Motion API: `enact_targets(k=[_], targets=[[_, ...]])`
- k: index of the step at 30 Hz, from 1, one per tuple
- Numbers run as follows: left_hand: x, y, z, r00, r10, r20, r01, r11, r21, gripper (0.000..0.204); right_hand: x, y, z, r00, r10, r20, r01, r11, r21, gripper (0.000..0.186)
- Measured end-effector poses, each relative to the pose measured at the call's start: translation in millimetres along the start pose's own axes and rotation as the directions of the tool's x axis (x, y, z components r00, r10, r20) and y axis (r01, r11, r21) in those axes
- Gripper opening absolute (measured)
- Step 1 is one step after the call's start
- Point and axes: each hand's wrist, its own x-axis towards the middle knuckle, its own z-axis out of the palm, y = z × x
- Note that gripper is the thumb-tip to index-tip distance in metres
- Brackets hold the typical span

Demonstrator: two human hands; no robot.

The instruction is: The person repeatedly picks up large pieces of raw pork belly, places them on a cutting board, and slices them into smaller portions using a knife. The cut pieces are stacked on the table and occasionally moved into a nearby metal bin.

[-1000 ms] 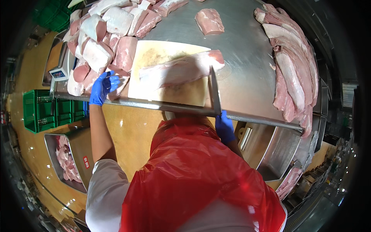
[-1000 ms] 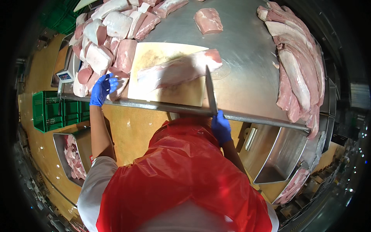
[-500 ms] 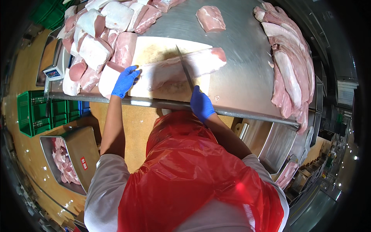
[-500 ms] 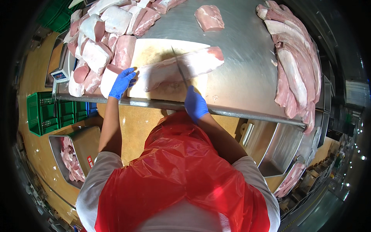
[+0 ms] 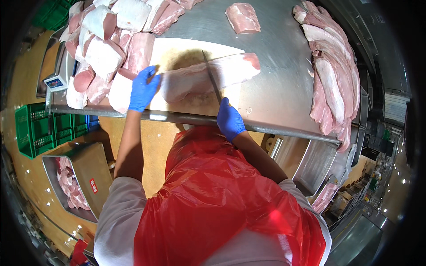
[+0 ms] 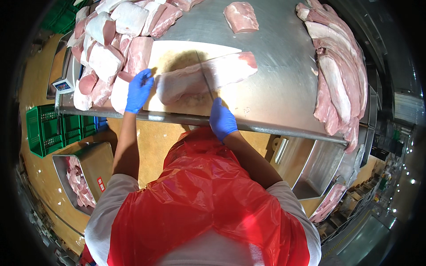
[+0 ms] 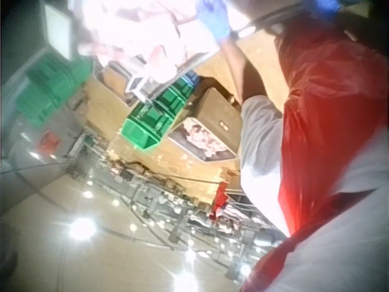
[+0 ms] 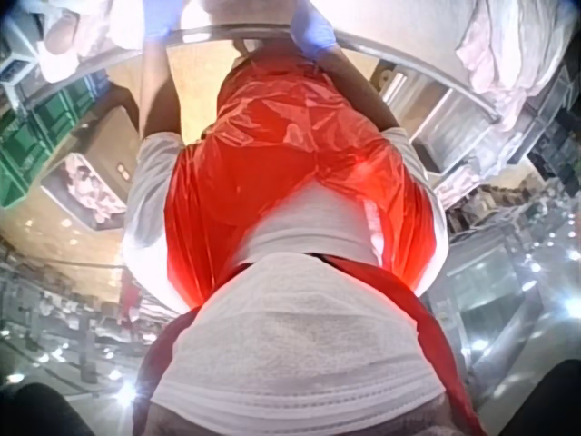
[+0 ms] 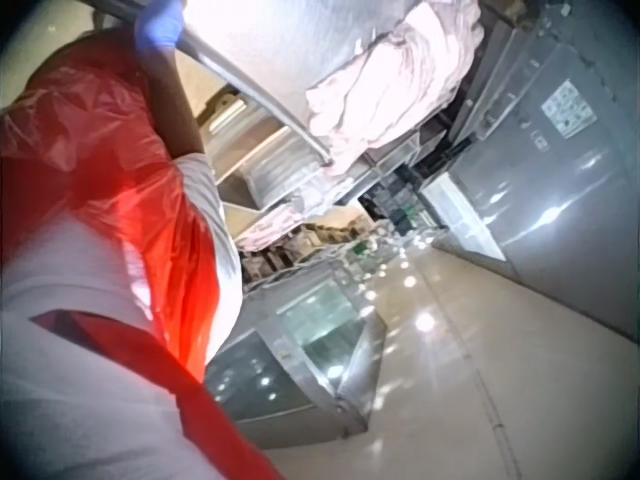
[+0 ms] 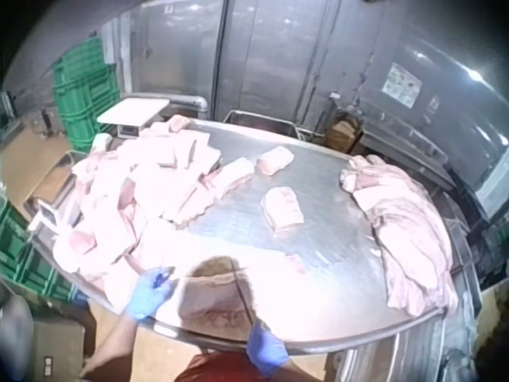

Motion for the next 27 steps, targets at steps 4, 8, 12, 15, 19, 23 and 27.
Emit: enact_targets(k=[4, 8, 12, 15, 19, 23, 27], targets=[[9.8, 60.1, 39.8, 0.958, 0.16, 0.24, -0.225, 0.936, 0.271, 0.083, 0.2, -3.9, -1.5, 0.999, -0.036, -0.032, 0.035, 0.999, -0.024, 0.019], [15.2, 65.5, 95.3, 0.917, 0.094, 0.387, -0.315, 0.765, 0.562, 0.116, -12.5, 7.0, -2.1, 0.99, -0.138, -0.041, 0.13, 0.979, -0.155, 0.021], [28.6, 71.1, 112.0, 0.891, -0.043, 0.451, -0.278, 0.735, 0.619, 0.126, -21.3, 9.9, 3.1, 0.985, -0.161, -0.054, 0.118, 0.875, -0.47, 0.024], [26.2, 63.2, 117.4, 0.915, -0.068, 0.398, -0.226, 0.729, 0.646, 0.123, -21.9, 18.3, 5.4, 0.99, -0.134, -0.049, 0.106, 0.921, -0.375, 0.024], [24.9, 69.5, 118.3, 0.915, -0.096, 0.393, -0.246, 0.639, 0.729, 0.116, -8.9, 6.3, -1.4, 0.997, -0.073, -0.019, 0.069, 0.98, -0.184, 0.019], [23.0, 63.0, 131.1, 0.941, -0.072, 0.331, -0.234, 0.57, 0.788, 0.104, 82.4, 1.6, 27.0, 0.912, -0.317, -0.261, 0.291, 0.947, -0.136, 0.025], [29.8, 62.6, 126.9, 0.964, -0.037, 0.262, -0.175, 0.654, 0.736, 0.094, 104.5, -0.9, 21.7, 0.964, -0.189, -0.184, 0.191, 0.982, -0.009, 0.017]])
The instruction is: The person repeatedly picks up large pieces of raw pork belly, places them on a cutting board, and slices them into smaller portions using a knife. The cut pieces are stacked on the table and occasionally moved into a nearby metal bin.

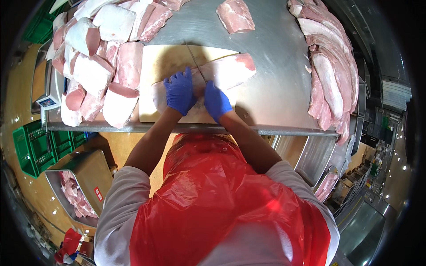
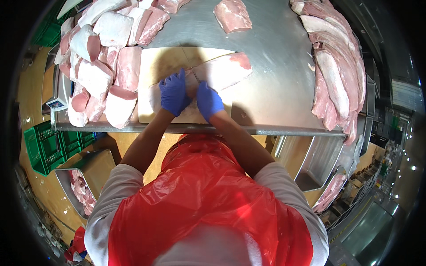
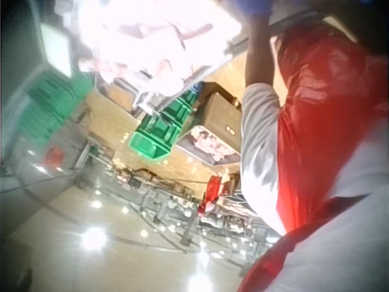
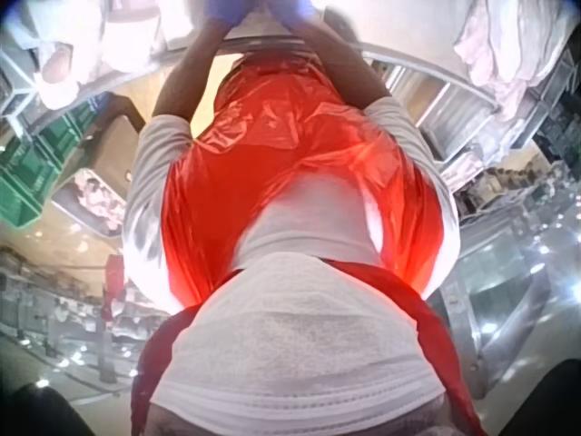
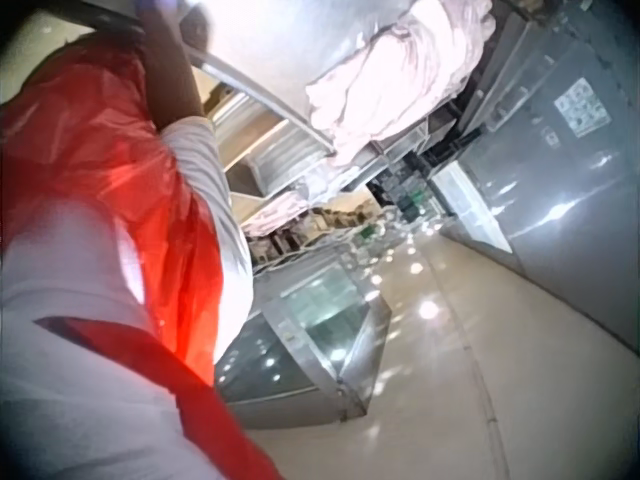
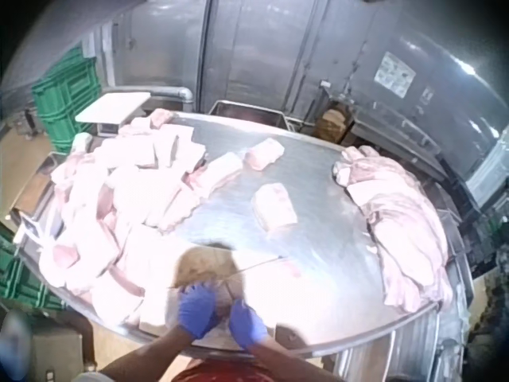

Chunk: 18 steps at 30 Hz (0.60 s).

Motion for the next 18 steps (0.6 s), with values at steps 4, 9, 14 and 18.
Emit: enact_targets(k=[4, 9, 14, 18], targets=[[9.1, -12.1, 9.7, 1.0, 0.015, -0.011, -0.016, 0.997, -0.08, 0.085, -76.0, 33.1, -12.8, 0.96, 0.07, 0.272, -0.022, 0.984, -0.175, 0.022], [53.1, -59.7, -15.5, 0.994, -0.078, 0.073, 0.102, 0.887, -0.451, 0.065, -174.2, 54.2, -80.6, 0.88, 0.232, 0.415, -0.163, 0.967, -0.193, 0.022], [129.3, -116.5, -122.3, 0.942, -0.188, 0.28, 0.272, -0.063, -0.96, 0.063, -231.8, 96.0, -111.3, 0.95, 0.188, 0.248, -0.137, 0.968, -0.21, 0.02], [206.0, -142.3, -168.6, 0.627, -0.564, -0.537, -0.012, 0.683, -0.731, 0.09, -210.1, 97.4, -94.2, 0.979, 0.2, 0.028, -0.196, 0.974, -0.112, 0.021]])
